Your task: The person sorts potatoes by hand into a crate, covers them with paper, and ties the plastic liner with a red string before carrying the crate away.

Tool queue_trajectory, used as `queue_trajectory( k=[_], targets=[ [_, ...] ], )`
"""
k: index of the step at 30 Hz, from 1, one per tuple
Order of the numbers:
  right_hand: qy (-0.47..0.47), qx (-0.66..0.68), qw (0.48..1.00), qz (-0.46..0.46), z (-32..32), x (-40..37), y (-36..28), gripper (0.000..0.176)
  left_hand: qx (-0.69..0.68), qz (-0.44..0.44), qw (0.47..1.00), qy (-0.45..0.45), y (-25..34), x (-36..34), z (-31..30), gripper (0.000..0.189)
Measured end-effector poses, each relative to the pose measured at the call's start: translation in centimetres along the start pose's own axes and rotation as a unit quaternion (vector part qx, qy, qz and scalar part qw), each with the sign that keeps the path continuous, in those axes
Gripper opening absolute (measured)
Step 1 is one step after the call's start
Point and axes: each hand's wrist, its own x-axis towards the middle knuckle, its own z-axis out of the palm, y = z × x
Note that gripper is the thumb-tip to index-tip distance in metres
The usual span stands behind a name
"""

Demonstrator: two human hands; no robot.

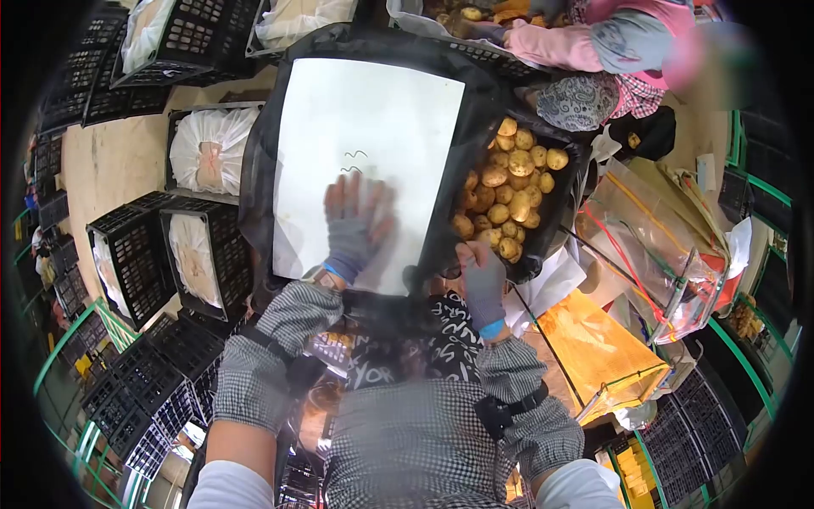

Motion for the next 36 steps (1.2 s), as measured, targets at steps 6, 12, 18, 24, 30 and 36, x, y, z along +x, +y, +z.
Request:
queue_trajectory(
  k=[6, 12, 18, 24, 30, 36],
  targets=[
    [0.081, -0.034, 0.996, -0.032, 2.4, 0.6, -2.9, 0.025, -0.119, 0.110, 0.980, -0.118, 4.0, 1.8, 1.1, 0.059],
    [0.038, 0.206, 0.972, 0.105, -0.1, 19.1, -5.9, 0.043, -0.140, 0.111, 0.984, -0.028, 2.3, 6.3, -3.8, 0.064],
    [0.051, 0.217, 0.972, 0.071, 0.3, 30.3, -10.3, 0.014, -0.264, -0.368, 0.891, 0.038, -14.9, 24.7, -5.2, 0.085],
    [0.120, -0.063, 0.920, -0.367, -0.3, 19.5, -9.2, 0.017, -0.588, -0.343, 0.732, 0.018, -24.1, 22.8, -5.3, 0.023],
    [0.065, 0.102, 0.992, 0.027, -1.0, 1.9, -8.3, 0.023, -0.515, -0.357, 0.777, 0.064, -28.9, -0.6, -15.3, 0.027],
    [-0.209, 0.026, 0.965, 0.153, -0.3, -19.3, -4.3, 0.027, -0.673, -0.554, 0.487, -0.057, -12.6, -22.1, -15.9, 0.039]
  ],
)
